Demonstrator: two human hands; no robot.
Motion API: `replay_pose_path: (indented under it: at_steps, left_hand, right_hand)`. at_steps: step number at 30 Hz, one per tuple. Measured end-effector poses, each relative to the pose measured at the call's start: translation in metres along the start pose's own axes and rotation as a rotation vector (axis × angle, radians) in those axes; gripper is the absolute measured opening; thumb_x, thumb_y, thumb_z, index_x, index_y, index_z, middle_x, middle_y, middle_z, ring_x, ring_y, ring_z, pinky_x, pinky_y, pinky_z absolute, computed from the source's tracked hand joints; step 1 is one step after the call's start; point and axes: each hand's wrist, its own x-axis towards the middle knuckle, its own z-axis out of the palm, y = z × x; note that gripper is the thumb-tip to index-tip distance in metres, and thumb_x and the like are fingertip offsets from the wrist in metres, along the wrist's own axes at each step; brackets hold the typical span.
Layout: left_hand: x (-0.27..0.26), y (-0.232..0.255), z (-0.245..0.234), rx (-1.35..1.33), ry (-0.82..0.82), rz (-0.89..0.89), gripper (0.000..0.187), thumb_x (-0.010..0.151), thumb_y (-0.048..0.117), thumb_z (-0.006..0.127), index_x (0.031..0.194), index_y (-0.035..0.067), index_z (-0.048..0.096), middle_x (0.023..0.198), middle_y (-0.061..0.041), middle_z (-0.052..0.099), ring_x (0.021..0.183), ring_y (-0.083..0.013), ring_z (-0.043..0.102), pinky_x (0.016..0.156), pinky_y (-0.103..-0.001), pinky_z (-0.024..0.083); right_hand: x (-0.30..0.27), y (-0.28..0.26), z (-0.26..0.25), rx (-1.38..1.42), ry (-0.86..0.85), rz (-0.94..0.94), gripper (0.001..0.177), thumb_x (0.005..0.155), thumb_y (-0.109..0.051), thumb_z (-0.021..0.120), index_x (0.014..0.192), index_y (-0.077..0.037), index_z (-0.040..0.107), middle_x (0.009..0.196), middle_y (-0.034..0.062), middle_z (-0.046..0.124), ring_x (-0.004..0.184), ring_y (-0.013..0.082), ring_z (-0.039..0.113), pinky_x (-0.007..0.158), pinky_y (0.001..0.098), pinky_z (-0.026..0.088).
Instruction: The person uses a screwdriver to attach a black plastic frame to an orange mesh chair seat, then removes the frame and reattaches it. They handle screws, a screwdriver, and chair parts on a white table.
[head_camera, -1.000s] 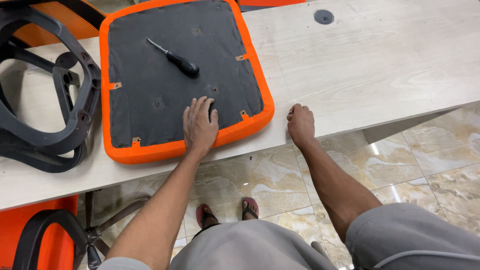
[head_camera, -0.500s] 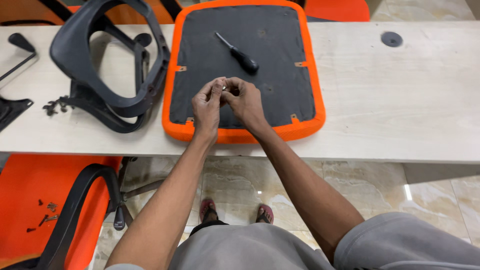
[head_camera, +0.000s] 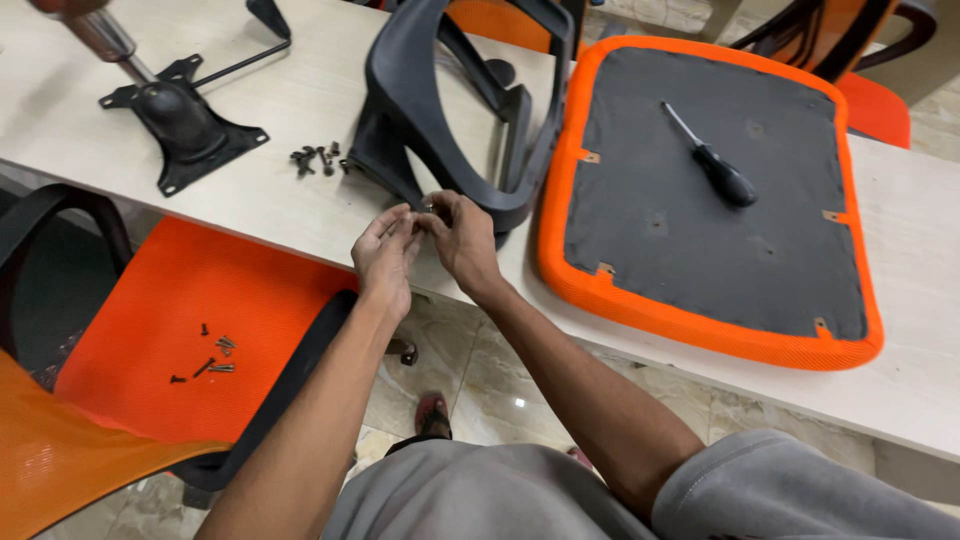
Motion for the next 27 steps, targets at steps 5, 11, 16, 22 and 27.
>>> replay_pose_path:
  at_steps: [5,11,16,22,27]
  left_hand:
    - [0.041,0.018,-0.078,0.161,0.180,-0.010,0.030,0.098,-0.007,0.054,0.128,-0.005,0.054,0.114,-0.011,0.061,0.102,-0.0179,0.068,0.095,-0.029,0.057]
    - [0.068,0.038,-0.094,0.602,0.322,0.013,0.033,0.091,-0.007,0.064,0.123,0.001,0.058,0.110,-0.010,0.064,0.097,-0.0173,0.067,0.086,-0.027,0.061]
    - [0.095,0.047,-0.089,0.727,0.316,0.077,0.022,0.090,-0.009,0.058,0.108,0.002,0.067,0.094,-0.007,0.077,0.087,-0.0138,0.074,0.079,-0.025,0.060]
    - [0.123,0.039,-0.091,0.887,0.333,0.054,0.025,0.088,-0.009,0.057,0.105,0.005,0.069,0.091,-0.007,0.080,0.085,-0.0144,0.076,0.079,-0.030,0.058]
    - [0.128,0.036,-0.081,1.000,0.424,0.056,0.017,0.087,0.001,0.069,0.103,0.007,0.069,0.095,-0.007,0.077,0.088,-0.0187,0.073,0.079,-0.033,0.056]
  right_hand:
    - [-0.004,0.026,0.078,-0.385,-0.137,-0.159,0.021,0.091,-0.005,0.067,0.110,-0.001,0.074,0.102,0.0236,0.071,0.099,0.0395,0.068,0.088,0.0470,0.053]
    - [0.041,0.028,0.123,-0.295,-0.220,-0.025,0.038,0.084,-0.005,0.066,0.121,0.000,0.062,0.104,0.0241,0.070,0.099,0.0410,0.068,0.087,0.0479,0.052]
    - [0.069,0.028,0.132,-0.395,-0.177,-0.135,0.041,0.088,-0.002,0.059,0.126,0.003,0.045,0.104,0.0294,0.064,0.099,0.0482,0.062,0.085,0.0538,0.049]
    - [0.071,0.049,0.140,-0.569,-0.241,-0.104,0.024,0.094,0.000,0.051,0.118,-0.001,0.055,0.123,0.0279,0.061,0.108,0.0454,0.063,0.092,0.0514,0.053]
    - [0.065,0.038,0.131,-0.523,-0.251,-0.213,0.039,0.087,0.002,0.055,0.126,0.001,0.056,0.132,0.0289,0.054,0.110,0.0460,0.061,0.093,0.0497,0.051]
